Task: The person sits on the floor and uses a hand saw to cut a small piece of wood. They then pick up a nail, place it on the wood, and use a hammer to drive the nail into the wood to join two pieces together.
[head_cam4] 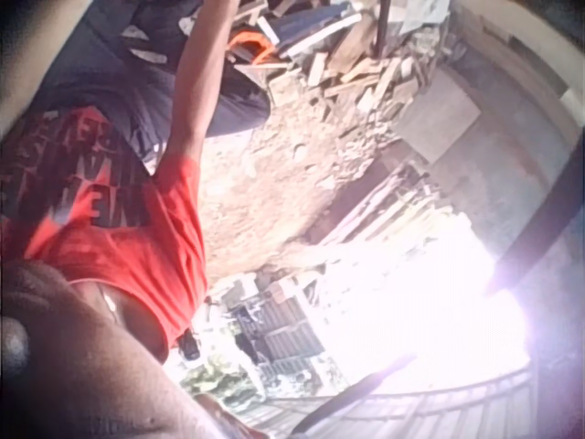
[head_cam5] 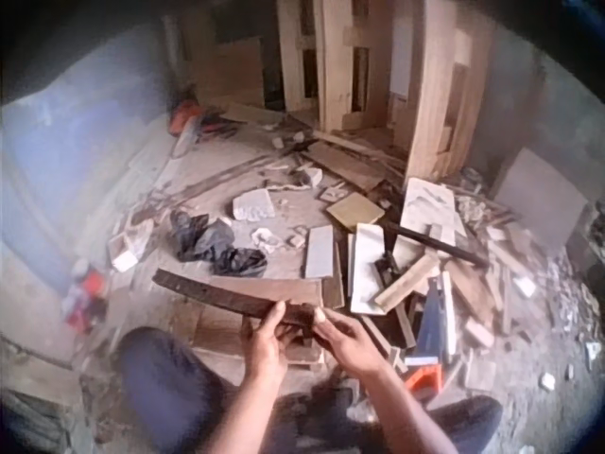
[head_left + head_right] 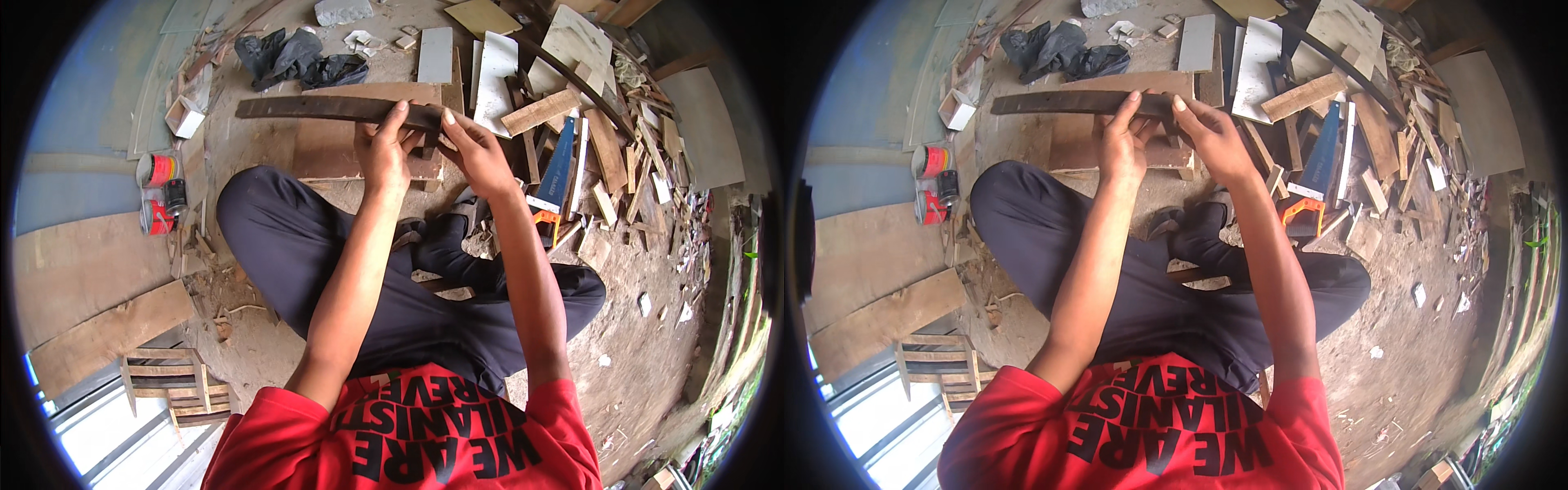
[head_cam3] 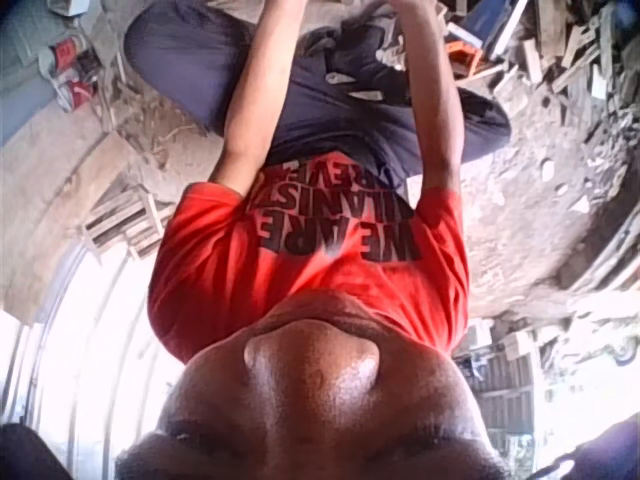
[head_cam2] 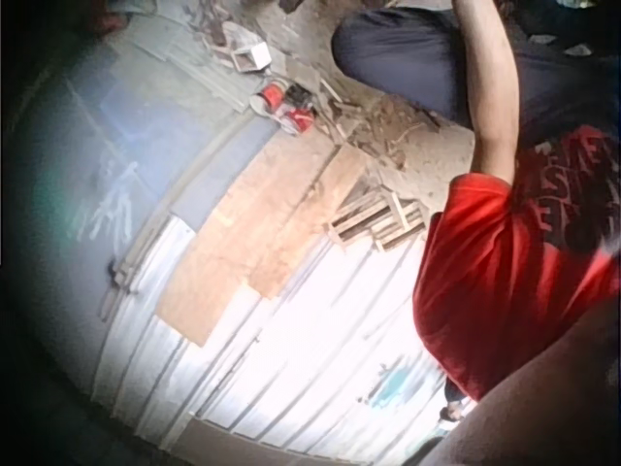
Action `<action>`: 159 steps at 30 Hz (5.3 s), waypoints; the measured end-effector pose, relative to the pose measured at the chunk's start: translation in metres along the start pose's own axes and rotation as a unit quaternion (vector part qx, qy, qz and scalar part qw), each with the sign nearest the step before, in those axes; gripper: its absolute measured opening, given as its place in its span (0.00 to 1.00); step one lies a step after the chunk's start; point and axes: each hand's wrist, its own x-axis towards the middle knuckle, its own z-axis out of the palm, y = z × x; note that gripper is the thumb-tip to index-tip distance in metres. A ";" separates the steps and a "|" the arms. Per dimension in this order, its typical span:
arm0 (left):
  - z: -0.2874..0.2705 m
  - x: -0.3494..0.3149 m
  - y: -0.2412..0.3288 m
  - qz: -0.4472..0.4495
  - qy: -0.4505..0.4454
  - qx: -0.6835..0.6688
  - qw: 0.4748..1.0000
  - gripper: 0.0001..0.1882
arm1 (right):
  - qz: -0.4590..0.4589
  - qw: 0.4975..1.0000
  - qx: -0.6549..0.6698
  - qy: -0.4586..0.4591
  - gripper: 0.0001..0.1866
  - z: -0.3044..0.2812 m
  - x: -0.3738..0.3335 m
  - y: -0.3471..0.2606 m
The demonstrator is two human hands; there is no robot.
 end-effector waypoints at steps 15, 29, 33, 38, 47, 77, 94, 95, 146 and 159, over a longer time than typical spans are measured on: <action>-0.012 0.002 0.003 -0.015 0.002 0.001 1.000 0.18 | -0.090 0.976 -0.159 0.118 0.20 0.038 -0.003 -0.010; -0.015 -0.004 0.002 -0.028 -0.012 -0.055 0.998 0.17 | -0.316 0.873 -0.359 0.094 0.32 0.019 -0.003 0.024; -0.017 -0.001 0.000 -0.022 -0.007 -0.048 0.999 0.15 | -0.333 0.862 -0.373 0.082 0.33 0.015 -0.001 0.024; -0.015 0.017 0.009 -0.033 0.042 -0.018 0.998 0.18 | -0.309 0.888 -0.339 0.038 0.30 0.016 0.017 0.013; 0.017 0.050 0.031 0.063 0.083 0.153 0.983 0.20 | -0.194 0.951 -0.241 0.024 0.31 0.016 0.050 0.008; -0.047 0.011 -0.031 -0.088 -0.035 0.003 0.996 0.17 | -0.191 0.832 -0.520 -0.005 0.30 -0.009 0.004 0.001; -0.093 0.059 -0.015 0.318 -0.014 0.559 0.765 0.10 | -0.197 0.764 -0.614 -0.018 0.27 0.001 0.049 -0.031; -0.095 0.071 -0.014 0.343 -0.011 0.562 0.753 0.11 | -0.193 0.750 -0.632 -0.028 0.27 0.006 0.063 -0.027; -0.133 0.121 -0.007 0.305 0.061 0.720 0.620 0.08 | -0.421 0.533 -0.728 -0.093 0.12 0.009 0.520 0.266; -0.139 0.116 -0.019 0.338 0.078 0.742 0.574 0.09 | -0.120 0.926 -0.357 -0.022 0.10 -0.036 0.223 0.039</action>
